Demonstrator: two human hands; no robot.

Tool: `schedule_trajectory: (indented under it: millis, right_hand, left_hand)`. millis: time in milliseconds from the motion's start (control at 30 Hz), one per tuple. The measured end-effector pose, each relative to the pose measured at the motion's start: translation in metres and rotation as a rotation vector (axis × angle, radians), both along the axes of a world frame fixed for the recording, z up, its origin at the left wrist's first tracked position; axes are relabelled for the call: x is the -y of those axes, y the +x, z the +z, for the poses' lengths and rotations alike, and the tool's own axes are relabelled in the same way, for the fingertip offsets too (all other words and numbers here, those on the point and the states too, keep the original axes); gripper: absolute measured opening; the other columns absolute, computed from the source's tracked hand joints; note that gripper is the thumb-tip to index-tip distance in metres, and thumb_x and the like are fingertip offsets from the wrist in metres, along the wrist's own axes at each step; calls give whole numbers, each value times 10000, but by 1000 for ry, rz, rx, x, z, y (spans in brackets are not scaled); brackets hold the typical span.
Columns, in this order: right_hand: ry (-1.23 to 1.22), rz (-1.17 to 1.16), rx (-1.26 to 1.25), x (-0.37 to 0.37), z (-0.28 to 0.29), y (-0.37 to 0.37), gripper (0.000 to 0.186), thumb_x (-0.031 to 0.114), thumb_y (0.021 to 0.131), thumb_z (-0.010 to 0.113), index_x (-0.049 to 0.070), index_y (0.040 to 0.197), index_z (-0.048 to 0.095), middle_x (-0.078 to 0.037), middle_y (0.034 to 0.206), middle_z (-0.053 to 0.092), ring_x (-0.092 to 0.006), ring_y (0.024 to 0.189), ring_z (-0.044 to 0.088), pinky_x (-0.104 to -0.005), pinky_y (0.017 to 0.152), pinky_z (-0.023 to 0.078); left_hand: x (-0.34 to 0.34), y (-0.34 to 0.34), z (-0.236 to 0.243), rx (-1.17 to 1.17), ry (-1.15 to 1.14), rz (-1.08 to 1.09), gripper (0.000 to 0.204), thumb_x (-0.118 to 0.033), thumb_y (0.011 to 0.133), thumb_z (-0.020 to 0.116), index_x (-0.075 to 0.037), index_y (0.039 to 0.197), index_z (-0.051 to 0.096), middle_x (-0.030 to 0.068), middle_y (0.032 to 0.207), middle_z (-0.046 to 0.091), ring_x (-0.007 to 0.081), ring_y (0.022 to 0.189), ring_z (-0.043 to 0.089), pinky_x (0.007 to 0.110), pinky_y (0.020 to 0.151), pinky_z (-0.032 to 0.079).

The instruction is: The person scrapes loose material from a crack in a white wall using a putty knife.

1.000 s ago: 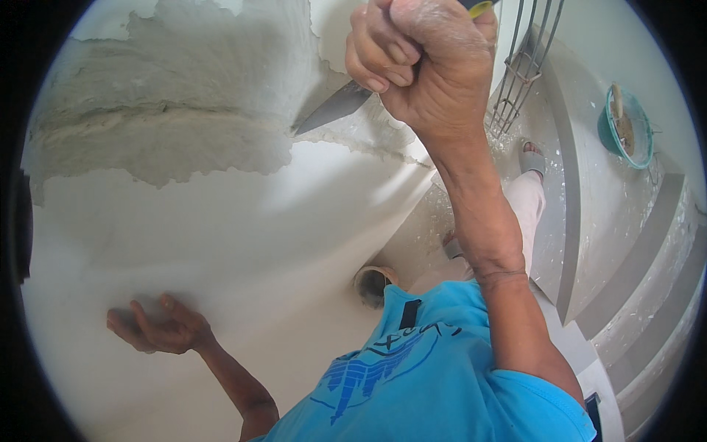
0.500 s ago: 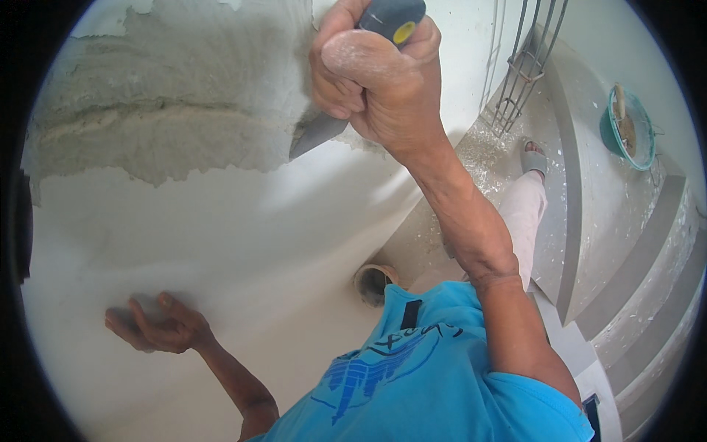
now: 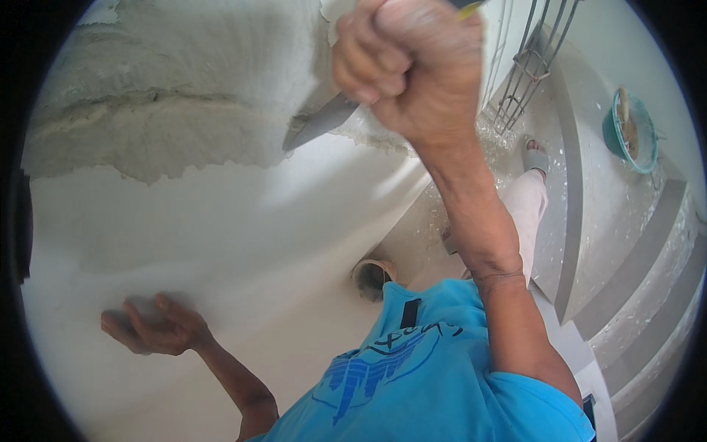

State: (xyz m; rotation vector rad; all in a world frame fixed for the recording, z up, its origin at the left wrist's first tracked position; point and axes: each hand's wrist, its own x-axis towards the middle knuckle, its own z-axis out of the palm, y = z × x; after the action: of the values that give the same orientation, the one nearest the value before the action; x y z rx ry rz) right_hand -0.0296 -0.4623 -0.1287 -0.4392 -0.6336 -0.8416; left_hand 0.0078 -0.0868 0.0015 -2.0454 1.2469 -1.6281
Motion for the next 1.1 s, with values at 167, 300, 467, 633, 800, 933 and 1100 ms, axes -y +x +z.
schedule_trajectory:
  millis: [167, 300, 467, 633, 800, 933, 1100]
  right_hand:
    - [-92, 259, 963, 23, -8, 82, 181, 137, 953, 619, -5, 990, 513, -57, 629, 469, -117, 476, 450, -271, 396, 420]
    - [-50, 54, 214, 15, -4, 16, 165, 134, 956, 610, -1, 986, 520, -54, 631, 476, -115, 471, 460, -275, 389, 425]
    - [-135, -32, 66, -5, 0, 23, 102, 136, 957, 559, 35, 967, 562, -5, 591, 442, -84, 427, 400, -239, 356, 387]
    - [-58, -11, -113, -26, -17, 13, 111, 163, 951, 569, 54, 945, 550, 14, 590, 394, -68, 424, 360, -245, 372, 371]
    - [-80, -8, 42, 1, 15, 10, 93, 119, 955, 541, 34, 984, 565, -7, 580, 454, -88, 418, 406, -248, 343, 383]
    - [-94, 42, -124, -31, -17, 15, 91, 136, 947, 553, 47, 965, 566, 13, 598, 417, -74, 423, 356, -246, 379, 373]
    - [-126, 31, 193, 16, 0, 10, 162, 168, 972, 585, 17, 1019, 550, -42, 659, 515, -112, 503, 491, -259, 402, 459]
  left_hand:
    - [8, 2, 1, 10, 2, 1, 386, -275, 979, 593, -7, 1254, 564, 202, 1446, 365, 372, 1384, 341, 516, 1101, 358]
    - [0, 0, -2, 7, -14, 17, 392, -277, 975, 598, -4, 1255, 562, 199, 1450, 366, 374, 1384, 340, 519, 1104, 353]
    - [1, 6, -3, -11, -36, -44, 394, -271, 975, 601, 1, 1258, 559, 197, 1450, 368, 372, 1384, 342, 517, 1106, 351]
    - [-3, 5, -5, -33, -45, -19, 395, -273, 980, 597, 5, 1258, 557, 196, 1442, 367, 372, 1383, 342, 521, 1100, 352]
    - [-3, 0, 0, 5, -15, -1, 391, -277, 983, 591, 4, 1253, 559, 191, 1438, 373, 376, 1378, 346, 527, 1093, 355]
    - [-2, 0, -2, -3, -29, 12, 394, -276, 982, 590, 1, 1259, 555, 186, 1442, 370, 375, 1376, 349, 527, 1091, 357]
    - [-3, 0, -1, 2, -17, -7, 398, -283, 982, 588, -7, 1267, 551, 185, 1445, 367, 371, 1376, 349, 522, 1079, 364]
